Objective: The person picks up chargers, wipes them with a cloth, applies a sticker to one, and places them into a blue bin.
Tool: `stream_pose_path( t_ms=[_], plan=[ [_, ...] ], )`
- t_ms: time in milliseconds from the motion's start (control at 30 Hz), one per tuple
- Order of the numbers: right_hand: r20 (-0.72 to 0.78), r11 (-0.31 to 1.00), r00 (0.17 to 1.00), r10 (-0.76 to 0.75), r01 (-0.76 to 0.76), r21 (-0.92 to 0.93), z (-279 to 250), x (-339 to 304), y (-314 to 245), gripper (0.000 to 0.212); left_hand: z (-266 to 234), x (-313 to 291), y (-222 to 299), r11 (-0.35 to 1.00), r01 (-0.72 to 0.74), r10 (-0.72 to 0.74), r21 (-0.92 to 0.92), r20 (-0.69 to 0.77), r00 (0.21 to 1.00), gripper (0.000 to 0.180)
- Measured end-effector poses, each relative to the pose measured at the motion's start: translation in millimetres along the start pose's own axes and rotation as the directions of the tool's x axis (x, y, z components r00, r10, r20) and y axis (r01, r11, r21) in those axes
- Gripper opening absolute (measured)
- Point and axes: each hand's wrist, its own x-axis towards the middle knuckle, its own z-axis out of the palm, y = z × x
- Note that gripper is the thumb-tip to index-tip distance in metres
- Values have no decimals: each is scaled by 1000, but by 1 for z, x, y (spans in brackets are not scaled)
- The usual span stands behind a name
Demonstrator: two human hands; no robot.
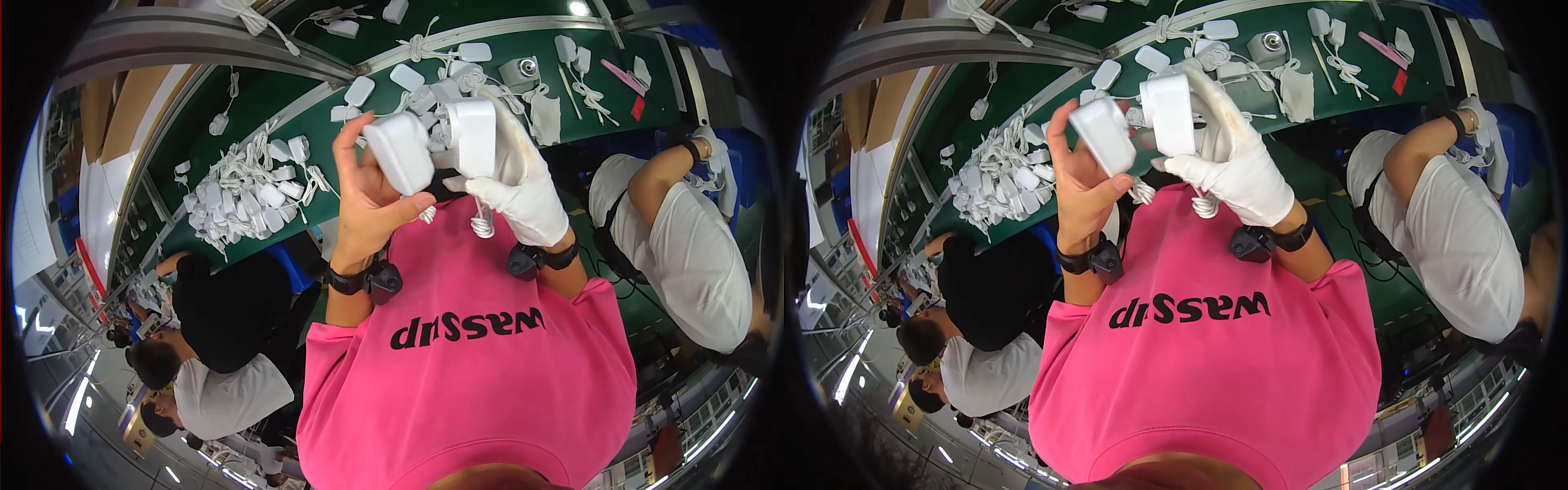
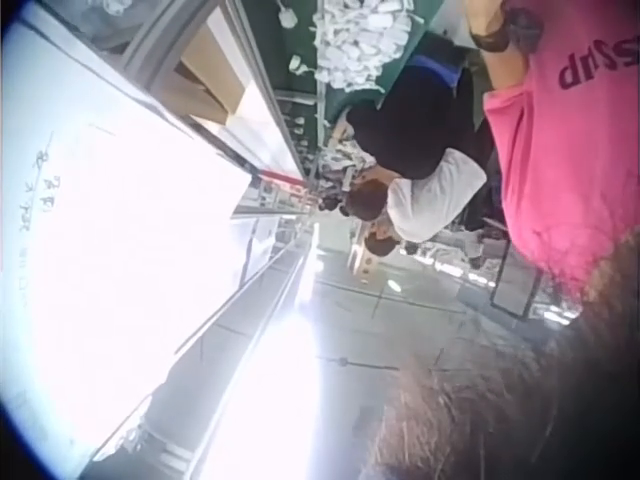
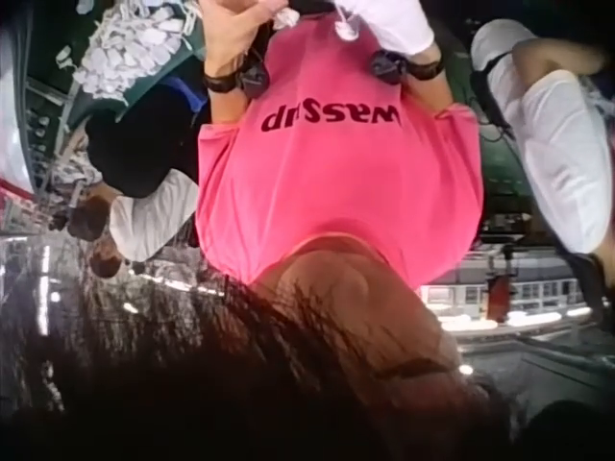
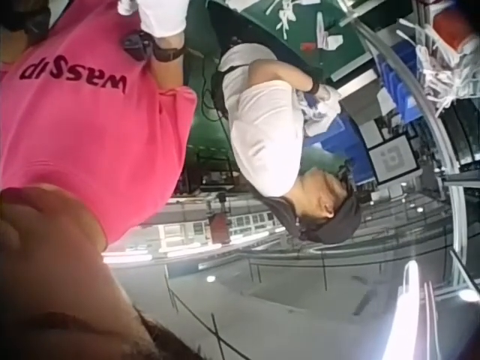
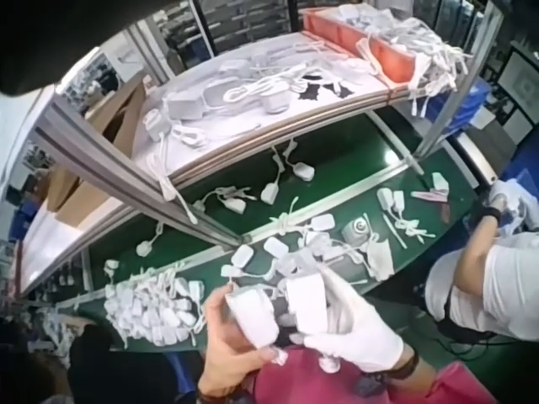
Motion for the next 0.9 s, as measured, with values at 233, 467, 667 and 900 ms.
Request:
stream_pose_path(
  t_ms=[233, 467, 667, 900],
  plan=[
    [-52, 973, 998, 39, -50, -225, -9, -3, 18, 66, -7, 18, -37, 889, 83, -138, -450, -90, 986, 72],
    [-58, 557, 889, -455, 234, -797, -13, 12, 29, 50, 25, 30, -55, 724, 181, -316, -666, -87, 945, 79],
    [133, 131, 909, -394, 199, -971, -45, 9, 5, 29, 17, 29, -65, 578, 342, -417, -741, 92, 904, 72],
    [-408, 724, 774, -484, 92, -684, -167, 33, 70, 21, 10, 35, -100, 483, 444, -373, -755, 281, 884, 67]
  ],
)
